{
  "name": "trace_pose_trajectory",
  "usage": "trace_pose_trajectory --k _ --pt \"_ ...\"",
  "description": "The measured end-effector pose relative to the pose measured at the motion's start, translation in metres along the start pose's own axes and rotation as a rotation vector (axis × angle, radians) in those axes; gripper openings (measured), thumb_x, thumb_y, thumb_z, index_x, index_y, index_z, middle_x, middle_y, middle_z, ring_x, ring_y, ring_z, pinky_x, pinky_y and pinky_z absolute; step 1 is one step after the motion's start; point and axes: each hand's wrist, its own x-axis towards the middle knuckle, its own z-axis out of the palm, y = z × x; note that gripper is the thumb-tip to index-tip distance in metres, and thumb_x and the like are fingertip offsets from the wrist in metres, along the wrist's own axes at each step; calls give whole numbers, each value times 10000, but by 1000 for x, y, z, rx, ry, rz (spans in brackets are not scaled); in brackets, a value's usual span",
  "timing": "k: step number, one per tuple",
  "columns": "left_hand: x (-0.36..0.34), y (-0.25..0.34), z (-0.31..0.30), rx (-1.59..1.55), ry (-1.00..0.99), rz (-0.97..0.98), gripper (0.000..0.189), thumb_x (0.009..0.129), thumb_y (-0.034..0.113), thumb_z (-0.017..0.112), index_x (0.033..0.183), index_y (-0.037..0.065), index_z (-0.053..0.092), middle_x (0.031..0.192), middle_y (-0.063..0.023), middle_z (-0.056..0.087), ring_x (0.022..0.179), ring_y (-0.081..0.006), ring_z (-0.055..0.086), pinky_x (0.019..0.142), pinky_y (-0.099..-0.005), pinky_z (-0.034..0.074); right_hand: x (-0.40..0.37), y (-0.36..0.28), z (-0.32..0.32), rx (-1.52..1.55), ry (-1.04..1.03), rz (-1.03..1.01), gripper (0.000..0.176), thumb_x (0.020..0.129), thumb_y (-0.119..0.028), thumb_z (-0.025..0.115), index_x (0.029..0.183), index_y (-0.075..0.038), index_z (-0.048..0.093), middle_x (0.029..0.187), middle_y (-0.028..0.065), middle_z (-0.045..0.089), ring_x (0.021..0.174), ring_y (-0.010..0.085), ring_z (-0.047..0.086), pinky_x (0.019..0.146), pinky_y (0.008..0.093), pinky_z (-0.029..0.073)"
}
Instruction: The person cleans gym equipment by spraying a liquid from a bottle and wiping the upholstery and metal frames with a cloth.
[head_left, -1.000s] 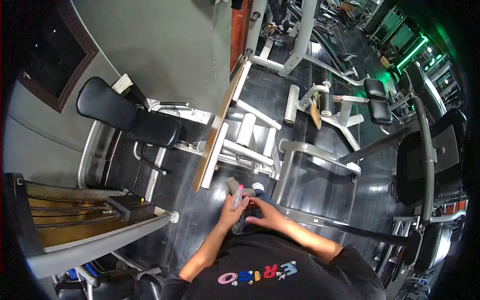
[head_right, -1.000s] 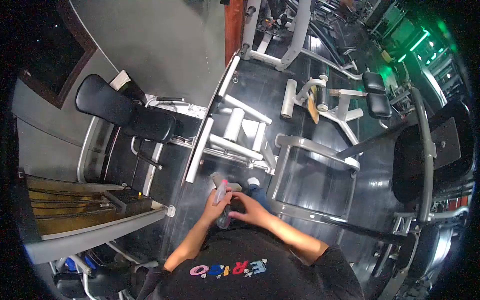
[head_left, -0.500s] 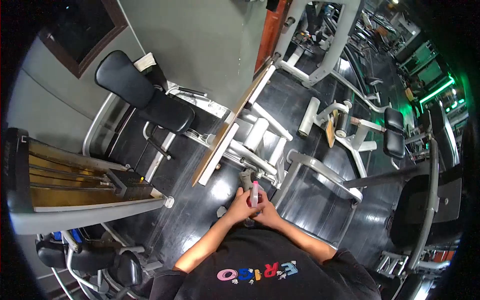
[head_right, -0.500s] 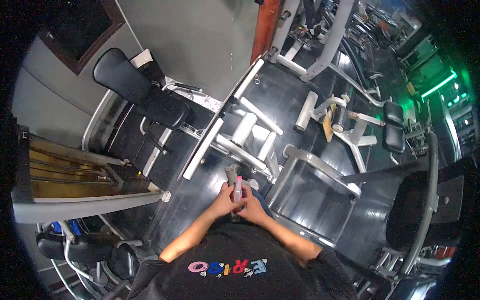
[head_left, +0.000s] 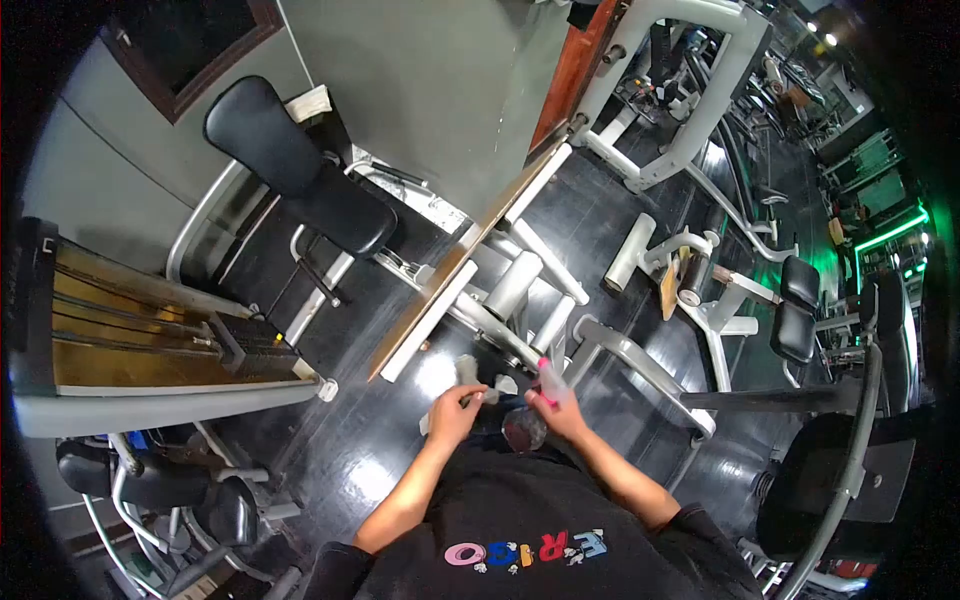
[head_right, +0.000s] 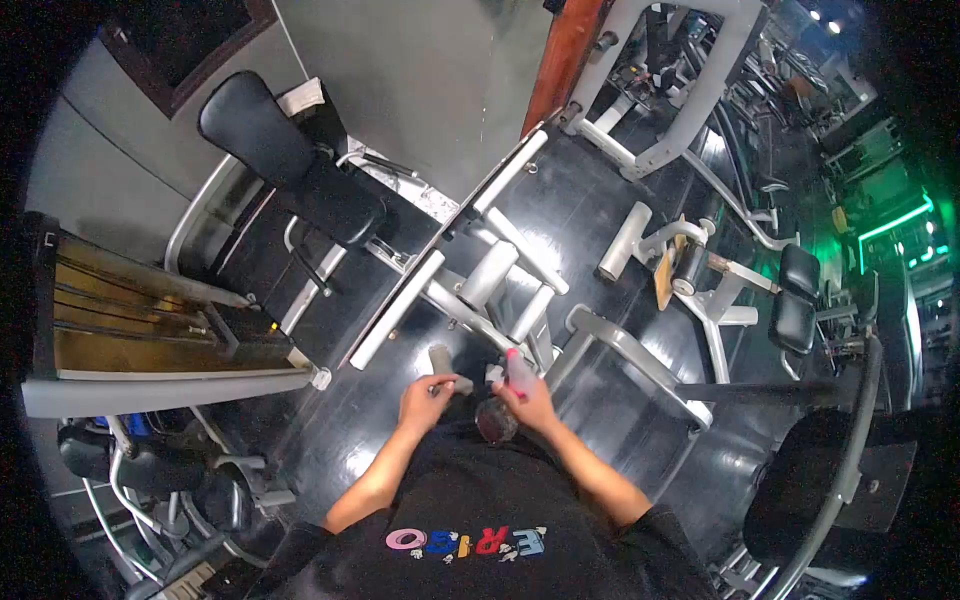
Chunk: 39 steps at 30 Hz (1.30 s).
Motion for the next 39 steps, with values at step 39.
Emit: trace_pose_trajectory --k 39 --pt "138 -93 92 -1145 -160 -502 498 1020 459 340 1259 63 523 1156 -118 645 1038 -231 654 884 -396 551 41 37 -100 -192 -444 55 403 756 -290 694 1097 -89 616 1004 168 656 934 340 645 840 398 500"
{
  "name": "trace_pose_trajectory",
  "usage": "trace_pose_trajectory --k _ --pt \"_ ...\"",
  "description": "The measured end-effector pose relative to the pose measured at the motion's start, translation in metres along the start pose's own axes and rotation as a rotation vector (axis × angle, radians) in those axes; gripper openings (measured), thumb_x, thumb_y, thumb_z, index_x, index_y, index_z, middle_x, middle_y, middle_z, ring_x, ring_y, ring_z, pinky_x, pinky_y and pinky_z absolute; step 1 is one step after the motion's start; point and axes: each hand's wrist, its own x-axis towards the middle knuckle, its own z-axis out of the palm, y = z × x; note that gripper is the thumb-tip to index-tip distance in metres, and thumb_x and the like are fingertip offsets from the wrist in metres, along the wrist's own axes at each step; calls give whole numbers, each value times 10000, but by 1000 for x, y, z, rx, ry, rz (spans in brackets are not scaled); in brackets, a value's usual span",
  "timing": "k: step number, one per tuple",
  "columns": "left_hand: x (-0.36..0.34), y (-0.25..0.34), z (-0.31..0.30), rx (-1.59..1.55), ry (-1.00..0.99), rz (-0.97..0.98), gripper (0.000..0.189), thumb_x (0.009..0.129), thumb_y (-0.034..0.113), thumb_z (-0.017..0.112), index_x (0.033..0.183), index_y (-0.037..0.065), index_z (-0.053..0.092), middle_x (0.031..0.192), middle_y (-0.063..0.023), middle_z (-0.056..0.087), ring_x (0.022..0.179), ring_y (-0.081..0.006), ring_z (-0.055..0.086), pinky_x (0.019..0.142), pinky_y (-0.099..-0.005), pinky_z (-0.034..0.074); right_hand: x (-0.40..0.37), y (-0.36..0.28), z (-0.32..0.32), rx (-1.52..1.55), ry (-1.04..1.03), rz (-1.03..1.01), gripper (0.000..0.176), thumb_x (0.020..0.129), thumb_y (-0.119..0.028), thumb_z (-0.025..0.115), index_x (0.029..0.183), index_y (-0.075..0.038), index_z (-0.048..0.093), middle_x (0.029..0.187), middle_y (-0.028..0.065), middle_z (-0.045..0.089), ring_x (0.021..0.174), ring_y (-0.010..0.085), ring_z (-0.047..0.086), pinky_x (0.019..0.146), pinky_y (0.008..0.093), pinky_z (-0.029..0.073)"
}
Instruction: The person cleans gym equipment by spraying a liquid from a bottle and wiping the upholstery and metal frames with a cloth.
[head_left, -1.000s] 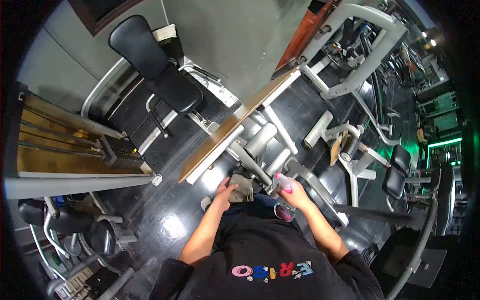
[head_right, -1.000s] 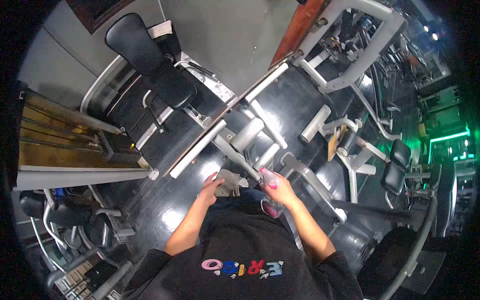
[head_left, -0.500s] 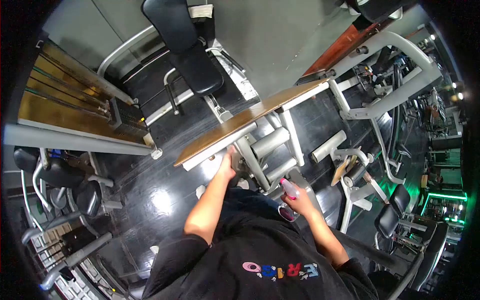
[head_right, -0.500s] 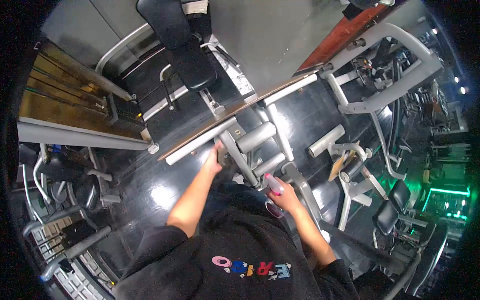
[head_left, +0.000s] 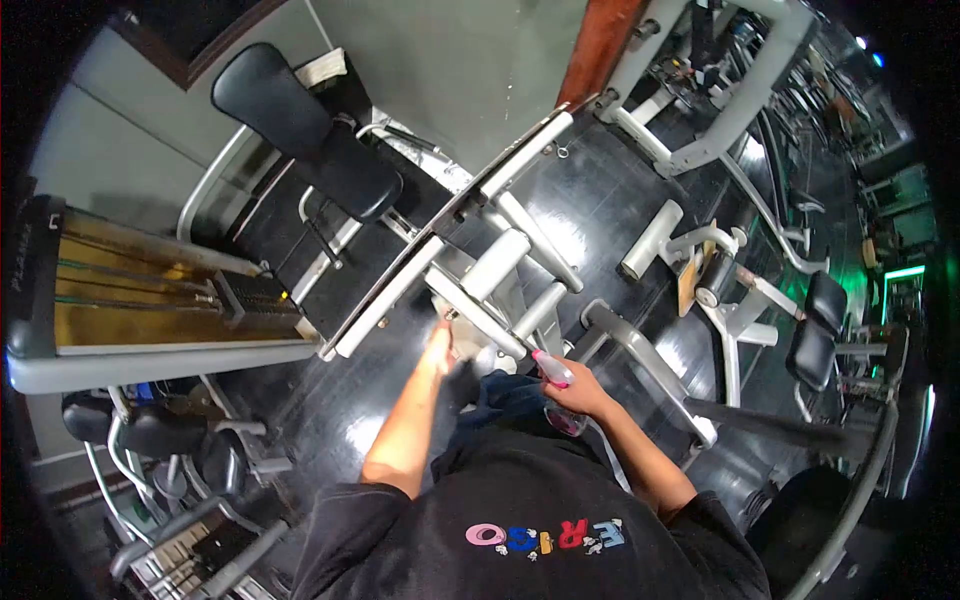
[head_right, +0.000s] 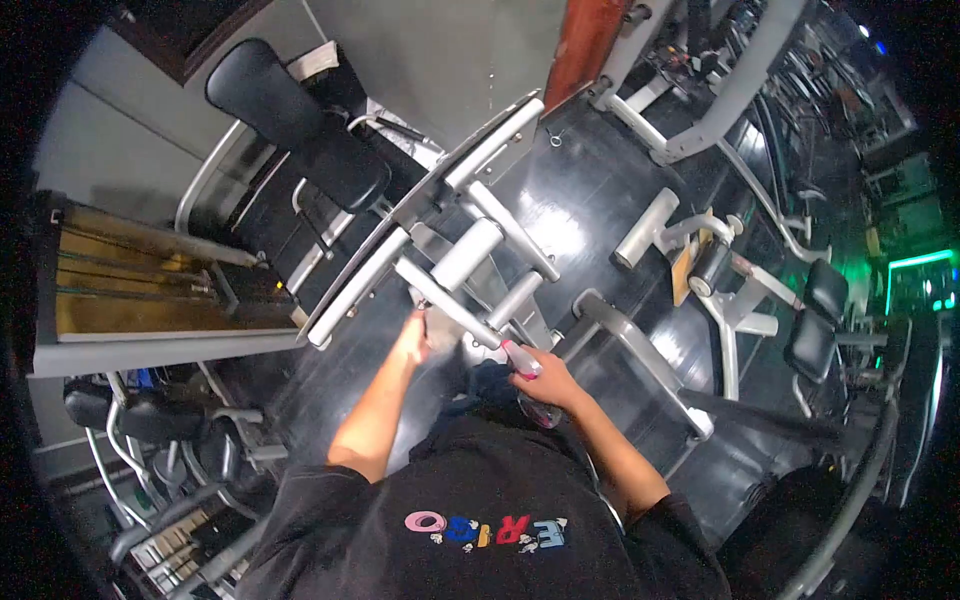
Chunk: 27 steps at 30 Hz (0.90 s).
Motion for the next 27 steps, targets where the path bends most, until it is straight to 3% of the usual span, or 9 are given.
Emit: trace_pose_trajectory --k 5,7,9,12,14,15,18,23,27 --pt "-27 -84 0 -95 96 -7 371 1012 353 442 1325 161 493 1211 -57 625 1057 -205 634 833 -374 545 -26 9 24 75 144 -9 368 772 -229 699 1100 -80 625 1037 121 664 971 270 637 868 358 487" --pt "-67 -76 10 -112 91 35 421 1011 413 412 1302 122 505 1204 -84 628 1071 -231 633 848 -389 544 -27 17 34 190 126 -25 346 817 -186 710 1122 -51 616 1061 67 669 993 184 621 876 321 475" --pt "-112 -65 11 -126 97 60 492 1011 473 382 1279 84 517 1197 -111 630 1085 -257 632 863 -404 543 -28 14 40 273 145 -2 363 835 -256 706 1130 -63 619 1036 72 670 962 189 628 866 327 482" --pt "-161 -37 10 -275 -11 -150 550 969 540 435 1290 102 516 1215 -103 613 1081 -274 619 893 -449 517 -29 14 44 370 188 14 391 871 -343 688 1146 -73 620 1000 72 673 915 171 626 837 322 490" --pt "-187 -21 24 -411 -27 85 626 922 607 479 1278 95 521 1163 -112 626 1070 -289 617 935 -455 501 -28 12 47 390 220 5 397 889 -362 673 1153 -70 619 988 65 675 899 149 619 819 311 491" --pt "-190 -17 27 -401 -32 79 626 922 607 479 1278 95 521 1163 -112 626 1070 -289 617 935 -455 501 -27 11 47 496 225 67 389 898 -370 660 1142 -68 630 971 66 681 885 152 622 805 309 492" --pt "-196 -12 34 -425 -153 61 616 918 582 513 1285 88 516 1184 -130 622 1098 -299 607 977 -475 480 -25 11 42 532 228 133 386 903 -391 641 1093 -55 661 914 87 693 844 184 633 774 327 495" --pt "-179 4 54 -349 -208 -50 518 858 300 613 1295 45 502 1254 -143 602 1168 -318 575 1037 -463 431 -21 15 27 289 362 61 431 879 -418 640 1073 -33 659 885 140 684 835 227 642 773 346 488" --pt "-169 32 82 -268 -196 40 564 815 313 626 1315 88 494 1281 -131 584 1220 -330 535 1073 -491 387 -16 29 0 340 360 52 412 857 -396 652 1060 -38 668 881 156 680 834 247 649 772 345 490"
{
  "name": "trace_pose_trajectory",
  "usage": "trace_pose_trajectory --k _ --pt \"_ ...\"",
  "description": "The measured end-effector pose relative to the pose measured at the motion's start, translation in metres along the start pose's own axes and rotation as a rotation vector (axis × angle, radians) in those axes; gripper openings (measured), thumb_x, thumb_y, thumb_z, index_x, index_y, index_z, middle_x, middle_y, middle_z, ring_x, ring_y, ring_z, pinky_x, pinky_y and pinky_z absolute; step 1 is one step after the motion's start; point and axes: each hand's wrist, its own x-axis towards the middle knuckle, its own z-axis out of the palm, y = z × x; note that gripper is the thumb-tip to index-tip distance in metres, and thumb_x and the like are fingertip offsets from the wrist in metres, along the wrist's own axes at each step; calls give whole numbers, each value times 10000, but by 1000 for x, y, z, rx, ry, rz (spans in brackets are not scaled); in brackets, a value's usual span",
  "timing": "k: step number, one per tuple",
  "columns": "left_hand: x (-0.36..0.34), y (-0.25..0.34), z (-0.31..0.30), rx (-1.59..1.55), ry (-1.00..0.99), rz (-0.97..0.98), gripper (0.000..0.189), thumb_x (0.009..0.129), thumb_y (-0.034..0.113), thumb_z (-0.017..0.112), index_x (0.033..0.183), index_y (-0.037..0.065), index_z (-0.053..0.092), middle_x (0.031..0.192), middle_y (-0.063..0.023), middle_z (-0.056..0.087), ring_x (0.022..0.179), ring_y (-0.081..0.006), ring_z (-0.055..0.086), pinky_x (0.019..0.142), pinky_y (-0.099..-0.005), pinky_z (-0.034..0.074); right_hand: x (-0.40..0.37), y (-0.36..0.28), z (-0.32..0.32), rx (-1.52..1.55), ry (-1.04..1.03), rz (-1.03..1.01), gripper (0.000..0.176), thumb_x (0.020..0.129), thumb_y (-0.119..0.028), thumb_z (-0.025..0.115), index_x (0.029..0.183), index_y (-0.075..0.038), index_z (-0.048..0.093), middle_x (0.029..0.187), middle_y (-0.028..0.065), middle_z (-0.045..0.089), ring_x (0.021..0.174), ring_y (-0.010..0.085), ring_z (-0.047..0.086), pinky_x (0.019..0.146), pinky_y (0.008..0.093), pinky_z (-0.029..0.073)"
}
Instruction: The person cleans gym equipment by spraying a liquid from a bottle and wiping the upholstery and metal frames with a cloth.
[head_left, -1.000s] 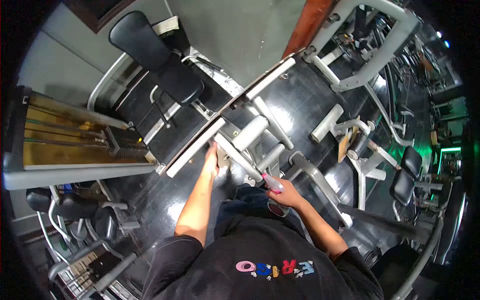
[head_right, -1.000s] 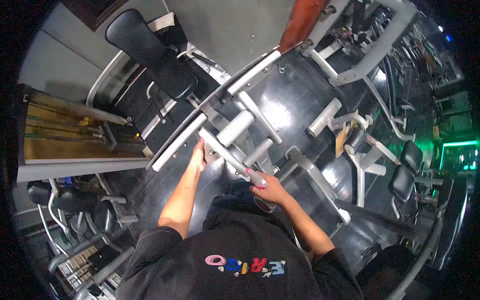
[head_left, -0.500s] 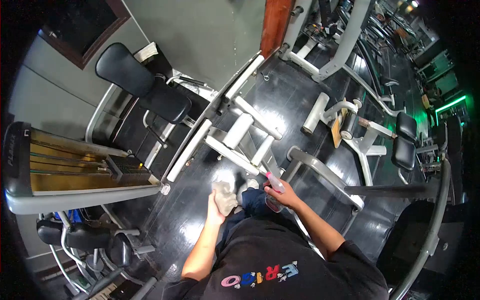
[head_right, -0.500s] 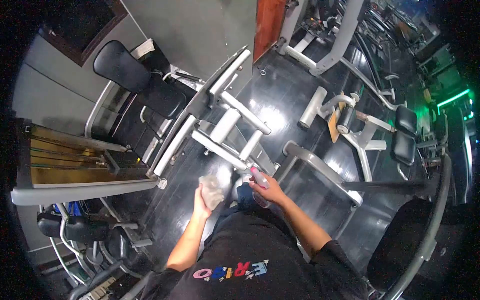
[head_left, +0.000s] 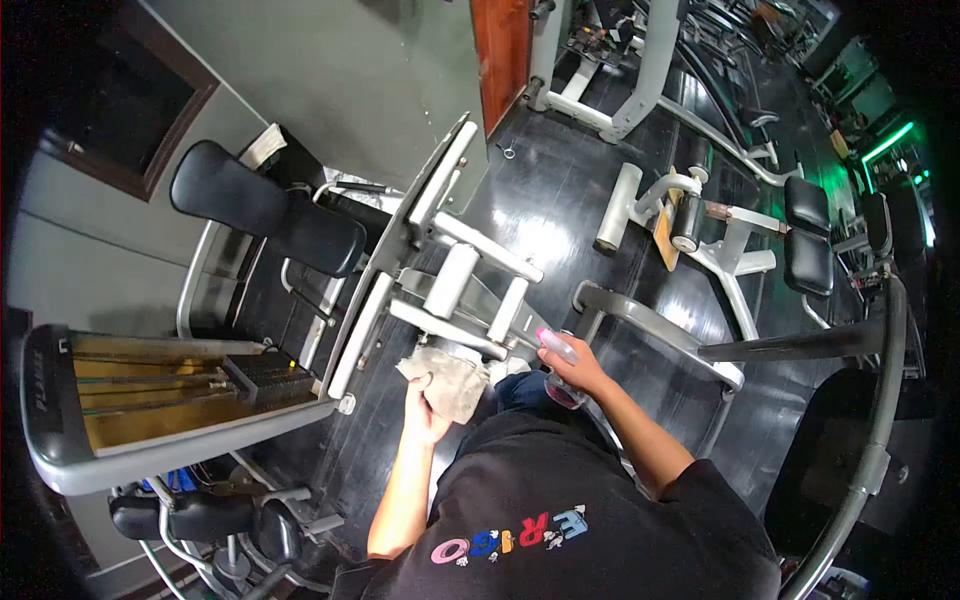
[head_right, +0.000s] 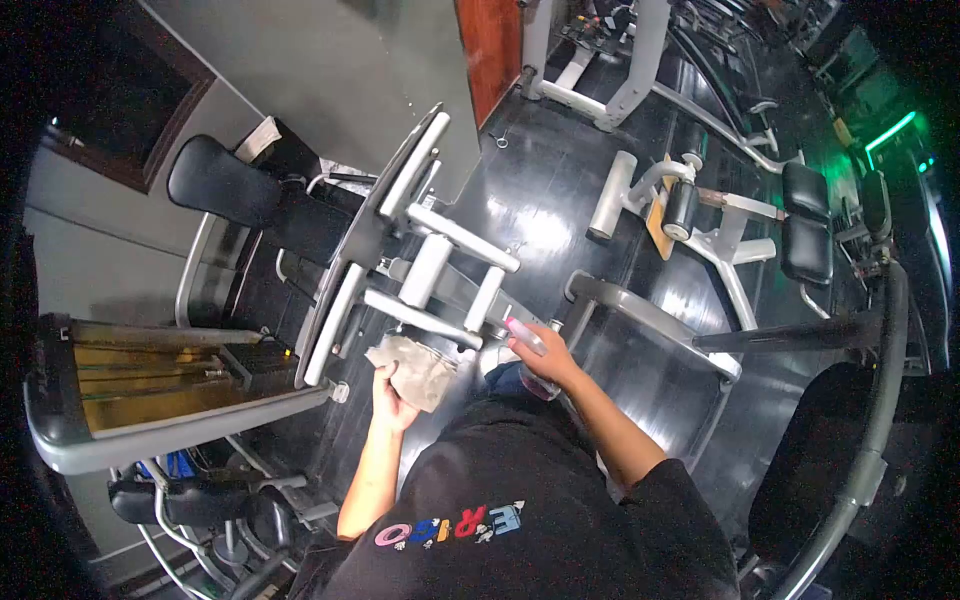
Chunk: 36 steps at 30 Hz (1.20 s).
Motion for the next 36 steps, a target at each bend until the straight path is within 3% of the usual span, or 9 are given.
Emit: trace_pose_trajectory --k 3,8,11,21,25,27,29,33,36 --pt "21 17 21 34 -50 31 582 809 309 627 1330 87 487 1298 -124 575 1231 -322 527 1072 -485 389 11 -6 -14 45 21 -66 266 873 -292 667 916 -32 637 738 -3 579 711 89 536 635 275 436" --pt "56 33 39 90 100 12 541 915 284 574 1357 6 433 1314 -163 564 1191 -324 563 1047 -469 425 23 -23 -35 -155 -111 -150 284 850 -279 640 934 -7 636 810 184 634 740 339 604 681 397 469" --pt "61 31 58 136 80 41 516 940 290 552 1359 12 433 1327 -171 551 1217 -321 545 1062 -471 415 25 -8 -33 -107 17 -322 282 866 -286 632 946 -16 641 813 181 641 759 343 616 704 411 472" --pt "84 50 93 151 -21 18 507 963 325 544 1370 44 435 1339 -129 540 1235 -283 524 1046 -446 422 24 -11 -48 -24 3 -83 364 917 -342 585 1134 -58 654 945 179 687 861 304 660 779 382 492" --pt "100 68 132 824 264 217 511 975 323 537 1379 28 431 1323 -113 537 1197 -238 542 1002 -412 439 41 -15 -54 -169 35 -199 419 911 -422 576 1149 -87 660 979 192 677 882 373 640 787 407 497" --pt "126 65 133 1332 5 350 440 969 276 486 1312 1 494 1296 -181 563 1226 -306 532 1044 -470 407 46 -25 -62 -155 3 -112 420 905 -424 576 1146 -91 662 972 191 678 882 375 639 794 412 495" --pt "152 41 141 2071 -384 1026 465 922 183 499 1361 32 473 1381 -206 496 1318 -367 436 1102 -510 318 43 -18 -58 -112 72 -109 416 893 -419 589 1127 -83 665 952 189 680 880 375 640 788 422 494" --pt "193 -37 102 2497 -527 723 613 798 107 555 1403 146 464 1536 -176 291 1421 -445 215 1133 -564 243 29 -8 -52 -84 4 45 430 883 -456 585 1080 -85 679 960 184 685 919 399 633 803 444 501" --pt "173 -62 77 2426 -551 542 545 753 20 567 1286 131 573 1524 -169 322 1428 -441 204 1156 -520 235 14 5 -44 -188 0 2 438 875 -498 571 1050 -113 688 943 191 679 906 403 632 800 465 502"
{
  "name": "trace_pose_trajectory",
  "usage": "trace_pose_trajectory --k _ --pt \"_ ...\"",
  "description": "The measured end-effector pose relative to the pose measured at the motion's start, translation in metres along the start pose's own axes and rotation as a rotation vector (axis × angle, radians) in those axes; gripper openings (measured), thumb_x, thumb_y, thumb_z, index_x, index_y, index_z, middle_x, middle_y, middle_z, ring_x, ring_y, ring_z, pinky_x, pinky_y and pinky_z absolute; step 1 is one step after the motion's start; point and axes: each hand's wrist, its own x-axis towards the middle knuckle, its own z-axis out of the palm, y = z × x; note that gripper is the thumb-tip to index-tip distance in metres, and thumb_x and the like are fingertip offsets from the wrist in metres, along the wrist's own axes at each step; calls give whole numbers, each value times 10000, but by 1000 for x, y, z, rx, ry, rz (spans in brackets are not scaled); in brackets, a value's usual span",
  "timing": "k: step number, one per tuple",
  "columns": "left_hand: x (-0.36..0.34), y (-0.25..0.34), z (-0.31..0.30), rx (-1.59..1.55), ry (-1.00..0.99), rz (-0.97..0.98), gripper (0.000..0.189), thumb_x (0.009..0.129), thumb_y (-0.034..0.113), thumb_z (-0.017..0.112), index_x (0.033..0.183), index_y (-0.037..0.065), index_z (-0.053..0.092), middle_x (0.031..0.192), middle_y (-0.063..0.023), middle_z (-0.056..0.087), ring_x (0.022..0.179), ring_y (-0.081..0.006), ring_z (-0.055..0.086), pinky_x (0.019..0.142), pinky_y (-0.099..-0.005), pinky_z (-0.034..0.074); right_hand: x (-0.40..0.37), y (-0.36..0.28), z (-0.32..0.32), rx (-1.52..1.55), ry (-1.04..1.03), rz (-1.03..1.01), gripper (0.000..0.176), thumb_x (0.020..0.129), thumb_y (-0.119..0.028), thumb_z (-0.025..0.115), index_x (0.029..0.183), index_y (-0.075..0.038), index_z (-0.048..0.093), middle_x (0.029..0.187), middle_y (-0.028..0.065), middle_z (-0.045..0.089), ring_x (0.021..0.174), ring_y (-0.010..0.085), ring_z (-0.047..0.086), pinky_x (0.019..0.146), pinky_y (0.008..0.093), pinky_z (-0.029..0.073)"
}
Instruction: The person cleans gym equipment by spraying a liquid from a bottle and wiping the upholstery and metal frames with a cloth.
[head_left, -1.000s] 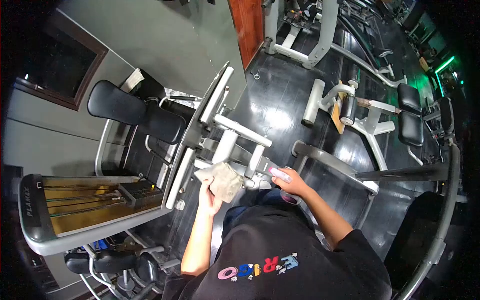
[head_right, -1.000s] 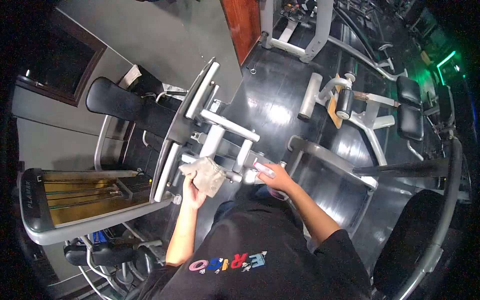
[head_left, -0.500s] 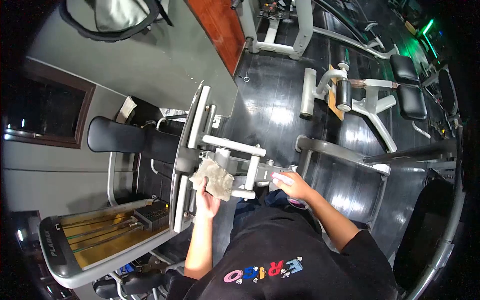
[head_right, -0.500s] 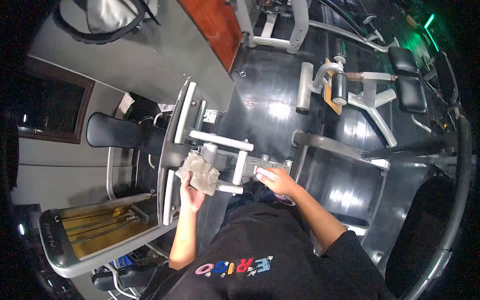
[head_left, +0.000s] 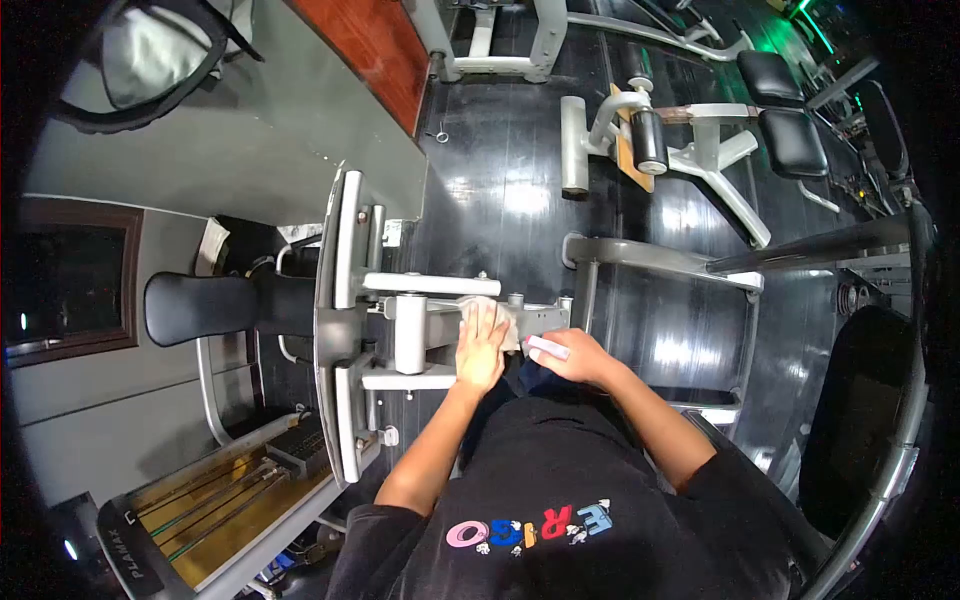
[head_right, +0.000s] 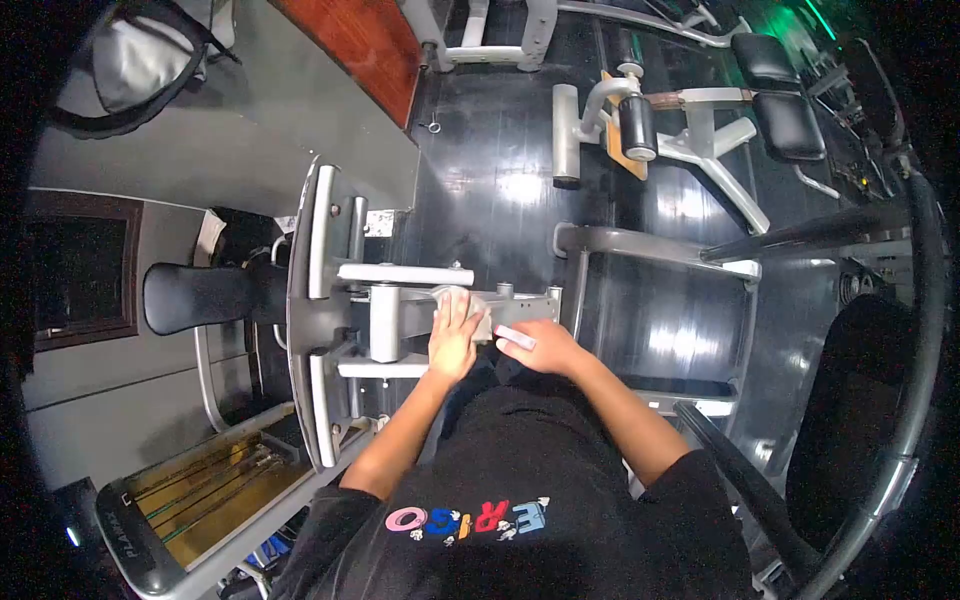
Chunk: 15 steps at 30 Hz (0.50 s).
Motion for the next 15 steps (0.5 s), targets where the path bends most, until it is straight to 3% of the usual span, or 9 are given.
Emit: trace_pose_trajectory --k 3,4,5,7,8,9,11,13,15 --pt "-9 -10 -8 -214 -36 54 508 740 -2 549 1229 115 619 1473 -184 403 1419 -431 237 1167 -470 241 -7 4 2 8 32 20 433 874 -497 572 1021 -106 685 890 192 672 879 408 628 770 474 502" --pt "-13 -16 -9 -352 -61 7 468 772 -12 508 1212 93 629 1421 -160 487 1436 -362 253 1170 -413 244 -6 3 5 6 113 -51 424 870 -492 577 953 -91 684 849 188 665 847 414 625 743 482 498" --pt "-18 -22 -10 -345 -59 5 468 772 -12 508 1212 93 629 1421 -160 487 1436 -362 253 1170 -413 244 -4 4 4 10 114 -57 424 870 -492 577 953 -91 684 849 188 665 847 414 625 743 482 498" --pt "-31 -37 -11 -962 -130 -216 363 815 24 506 1148 52 650 1272 -130 611 1320 -262 457 1069 -323 358 3 0 1 -12 81 9 409 873 -473 575 896 -78 679 851 192 666 843 409 628 738 481 500" --pt "-34 -47 -13 -1343 -136 -288 285 865 68 506 1105 16 651 1179 -89 647 1191 -186 533 997 -299 393 5 -3 0 -2 84 9 409 873 -473 575 896 -78 679 851 192 666 843 409 628 738 481 500" --pt "-44 -53 -26 -1348 -148 -610 258 895 122 520 1085 3 648 1119 -77 652 1087 -166 564 968 -296 410 8 -11 -2 29 107 22 409 872 -467 569 887 -73 679 855 197 666 849 405 632 747 480 502" --pt "-61 -72 -25 -1596 99 -853 283 916 178 543 1133 13 620 1125 -86 645 1096 -172 571 984 -317 411 18 -17 -2 58 126 39 410 871 -461 563 878 -68 678 860 202 666 856 401 636 755 479 504" --pt "-61 -62 -48 -1810 345 -747 359 915 230 581 1206 21 570 1155 -82 631 1107 -184 573 1001 -343 411 33 -12 7 -102 84 38 424 860 -464 555 879 -61 686 872 203 673 872 388 647 780 482 508" --pt "-62 -62 -51 -1769 420 -734 434 918 259 598 1271 19 522 1203 -93 612 1134 -199 564 1018 -364 404 45 -11 13 -148 46 57 429 855 -469 552 882 -64 690 881 198 678 871 386 652 788 486 510"
